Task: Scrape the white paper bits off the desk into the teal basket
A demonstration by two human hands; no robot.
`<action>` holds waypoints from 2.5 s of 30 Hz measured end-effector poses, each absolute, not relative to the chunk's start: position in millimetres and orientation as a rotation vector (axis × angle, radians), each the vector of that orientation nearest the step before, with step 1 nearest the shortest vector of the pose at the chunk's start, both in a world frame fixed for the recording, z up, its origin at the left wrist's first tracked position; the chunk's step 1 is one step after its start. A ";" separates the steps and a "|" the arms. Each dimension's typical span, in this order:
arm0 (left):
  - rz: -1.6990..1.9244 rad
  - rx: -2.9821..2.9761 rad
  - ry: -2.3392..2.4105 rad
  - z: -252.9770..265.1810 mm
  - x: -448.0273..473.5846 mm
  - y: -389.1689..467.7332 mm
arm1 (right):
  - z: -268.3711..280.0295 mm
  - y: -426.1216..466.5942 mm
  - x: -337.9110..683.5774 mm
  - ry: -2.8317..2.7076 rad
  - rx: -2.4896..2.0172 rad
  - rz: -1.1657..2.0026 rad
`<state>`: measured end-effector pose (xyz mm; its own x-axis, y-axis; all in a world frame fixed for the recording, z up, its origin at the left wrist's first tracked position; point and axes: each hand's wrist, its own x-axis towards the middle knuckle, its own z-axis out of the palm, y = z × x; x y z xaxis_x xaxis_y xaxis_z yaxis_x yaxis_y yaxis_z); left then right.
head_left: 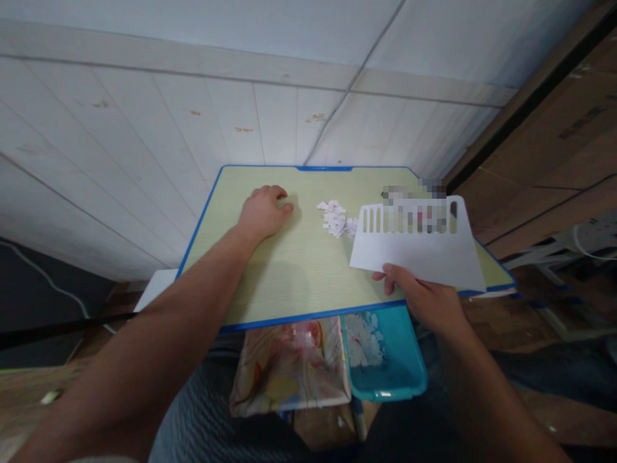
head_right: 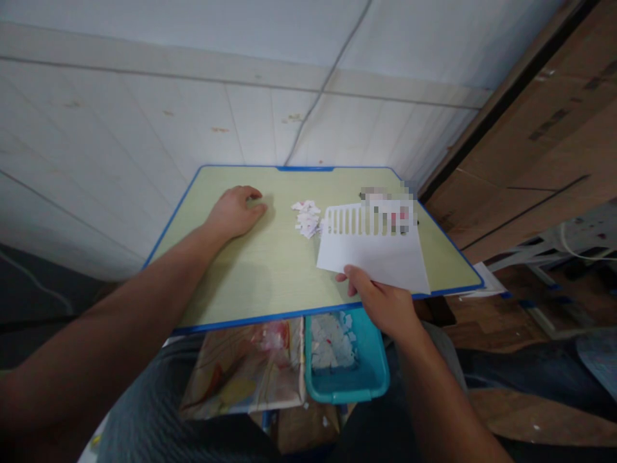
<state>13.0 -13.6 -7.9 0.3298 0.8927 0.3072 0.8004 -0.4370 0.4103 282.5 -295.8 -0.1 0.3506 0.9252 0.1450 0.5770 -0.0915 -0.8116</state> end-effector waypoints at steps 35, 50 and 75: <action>0.712 2.417 1.578 -4.4 15.1 -18.0 | -5.8 -324.0 253.9 -1.296 -1.582 0.953; 0.639 2.491 1.633 2.2 13.2 -26.0 | 5.2 -277.1 299.9 -0.941 -1.418 0.437; 0.575 2.473 1.650 3.6 9.0 -21.4 | 42.3 -89.6 264.3 -1.200 -1.670 0.804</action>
<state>9.0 -21.4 3.6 0.3361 0.9087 0.2475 0.8657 -0.4016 0.2988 264.3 -89.6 42.3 0.3173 0.9483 -0.0026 0.3632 -0.1241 -0.9234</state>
